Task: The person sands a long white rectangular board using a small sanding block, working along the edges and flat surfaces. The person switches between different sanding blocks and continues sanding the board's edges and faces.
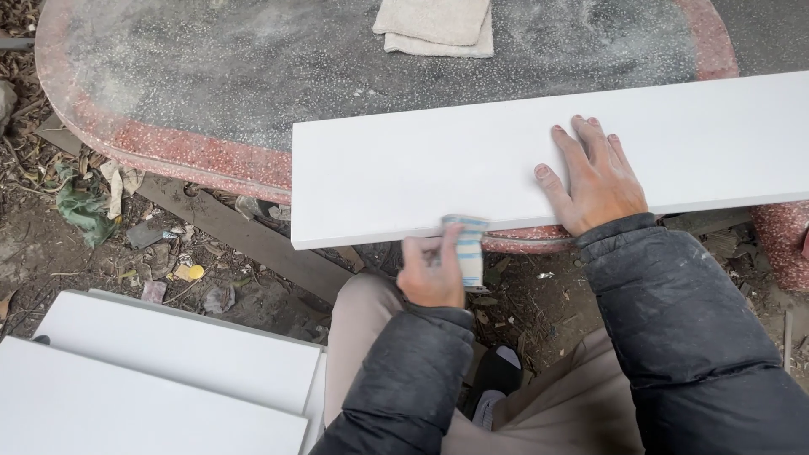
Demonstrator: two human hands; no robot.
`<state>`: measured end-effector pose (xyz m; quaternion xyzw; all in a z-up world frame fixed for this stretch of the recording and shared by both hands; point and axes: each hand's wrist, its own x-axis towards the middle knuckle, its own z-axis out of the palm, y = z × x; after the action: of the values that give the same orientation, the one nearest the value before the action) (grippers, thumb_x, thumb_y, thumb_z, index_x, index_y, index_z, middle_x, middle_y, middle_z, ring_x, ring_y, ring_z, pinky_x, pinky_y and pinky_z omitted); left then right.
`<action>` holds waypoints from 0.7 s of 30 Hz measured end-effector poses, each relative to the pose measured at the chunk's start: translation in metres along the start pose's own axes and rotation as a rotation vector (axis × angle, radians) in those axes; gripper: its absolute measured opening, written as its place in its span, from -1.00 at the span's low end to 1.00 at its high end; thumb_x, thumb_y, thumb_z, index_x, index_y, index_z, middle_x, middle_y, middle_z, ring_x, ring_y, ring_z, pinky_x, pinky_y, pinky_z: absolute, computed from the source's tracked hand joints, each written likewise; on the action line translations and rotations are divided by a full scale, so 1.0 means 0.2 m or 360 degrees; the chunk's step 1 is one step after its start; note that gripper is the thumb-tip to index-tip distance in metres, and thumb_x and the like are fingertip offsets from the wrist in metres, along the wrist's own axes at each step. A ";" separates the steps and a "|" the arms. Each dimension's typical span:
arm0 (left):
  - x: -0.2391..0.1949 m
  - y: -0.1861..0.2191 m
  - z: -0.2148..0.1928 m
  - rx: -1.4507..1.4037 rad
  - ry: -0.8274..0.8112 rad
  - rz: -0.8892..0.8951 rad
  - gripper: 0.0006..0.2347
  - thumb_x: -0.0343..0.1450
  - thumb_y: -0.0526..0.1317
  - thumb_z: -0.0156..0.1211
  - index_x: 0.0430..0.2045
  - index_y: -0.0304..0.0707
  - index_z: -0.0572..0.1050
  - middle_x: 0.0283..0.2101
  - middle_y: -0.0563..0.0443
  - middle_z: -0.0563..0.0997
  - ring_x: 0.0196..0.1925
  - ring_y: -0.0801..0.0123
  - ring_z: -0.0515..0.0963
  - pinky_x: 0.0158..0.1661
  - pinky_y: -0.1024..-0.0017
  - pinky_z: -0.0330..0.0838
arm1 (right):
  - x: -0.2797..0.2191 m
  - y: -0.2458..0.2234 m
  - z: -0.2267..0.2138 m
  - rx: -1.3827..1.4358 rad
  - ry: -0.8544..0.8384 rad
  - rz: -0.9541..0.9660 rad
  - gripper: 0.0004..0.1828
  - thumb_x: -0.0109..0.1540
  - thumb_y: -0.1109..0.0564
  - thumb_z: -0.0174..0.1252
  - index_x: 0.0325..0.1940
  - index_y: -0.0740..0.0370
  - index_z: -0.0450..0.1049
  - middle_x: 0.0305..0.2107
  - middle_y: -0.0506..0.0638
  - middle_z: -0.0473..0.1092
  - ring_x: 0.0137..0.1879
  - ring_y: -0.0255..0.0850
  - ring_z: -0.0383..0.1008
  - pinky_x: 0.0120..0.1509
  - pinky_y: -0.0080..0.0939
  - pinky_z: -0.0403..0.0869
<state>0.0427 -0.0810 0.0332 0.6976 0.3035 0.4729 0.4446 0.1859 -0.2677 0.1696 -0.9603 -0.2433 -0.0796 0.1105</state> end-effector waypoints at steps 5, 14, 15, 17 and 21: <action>0.28 -0.44 -0.30 0.0326 0.0368 -0.0103 -0.60 0.42 0.13 0.79 -0.36 0.09 0.54 -0.44 0.11 0.83 -0.45 0.16 0.80 -0.36 0.34 0.60 | 0.01 0.01 0.04 -0.0005 0.0043 0.0023 -0.14 0.61 -0.53 -0.13 0.84 -0.02 0.30 0.71 0.18 0.13 0.89 0.20 0.05 0.97 0.25 -0.06; -0.20 -0.02 -0.25 -0.0103 -0.0235 0.0163 -0.69 0.43 0.13 0.73 -0.41 0.17 0.61 -0.60 0.25 0.72 -0.60 0.29 0.69 -0.39 0.40 0.67 | 0.00 0.05 0.06 0.0034 0.0053 0.0004 -0.13 0.60 -0.56 -0.12 0.82 -0.05 0.33 0.72 0.14 0.14 0.89 0.14 0.06 0.99 0.21 -0.07; -0.13 -0.07 -0.29 -0.0120 -0.0193 -0.0028 -0.73 0.38 0.10 0.76 -0.37 0.19 0.68 -0.45 0.27 0.89 -0.43 0.24 0.87 -0.28 0.34 0.73 | -0.01 0.07 0.06 0.0031 0.0068 0.0004 -0.12 0.59 -0.57 -0.12 0.82 -0.05 0.35 0.72 0.13 0.14 0.90 0.12 0.07 0.99 0.20 -0.06; 0.19 0.01 -0.48 -0.0237 -0.0169 -0.0055 -0.78 0.50 -0.04 0.62 -0.22 -0.05 0.65 -0.39 0.03 0.89 -0.39 0.21 0.89 -0.31 0.34 0.72 | -0.07 -0.02 0.05 0.0327 0.0362 -0.0102 -0.27 0.61 -0.32 0.00 0.74 0.13 0.39 0.63 0.20 0.22 0.86 0.23 0.11 0.96 0.30 0.01; 0.37 0.19 -0.68 -0.0568 -0.0476 -0.0216 -0.80 0.59 -0.23 0.50 -0.07 -0.41 0.66 -0.36 -0.26 0.90 -0.40 0.30 0.88 -0.41 0.36 0.71 | -0.44 -0.40 0.09 0.0850 0.1001 -0.0519 -0.09 0.44 -0.34 0.27 0.60 0.44 0.42 0.45 0.45 0.34 0.68 0.50 0.30 0.84 0.51 0.23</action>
<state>-0.0556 0.0109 0.1180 0.6481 0.1923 0.3795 0.6316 0.0721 -0.2336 0.1490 -0.7763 -0.3581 -0.3188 0.4093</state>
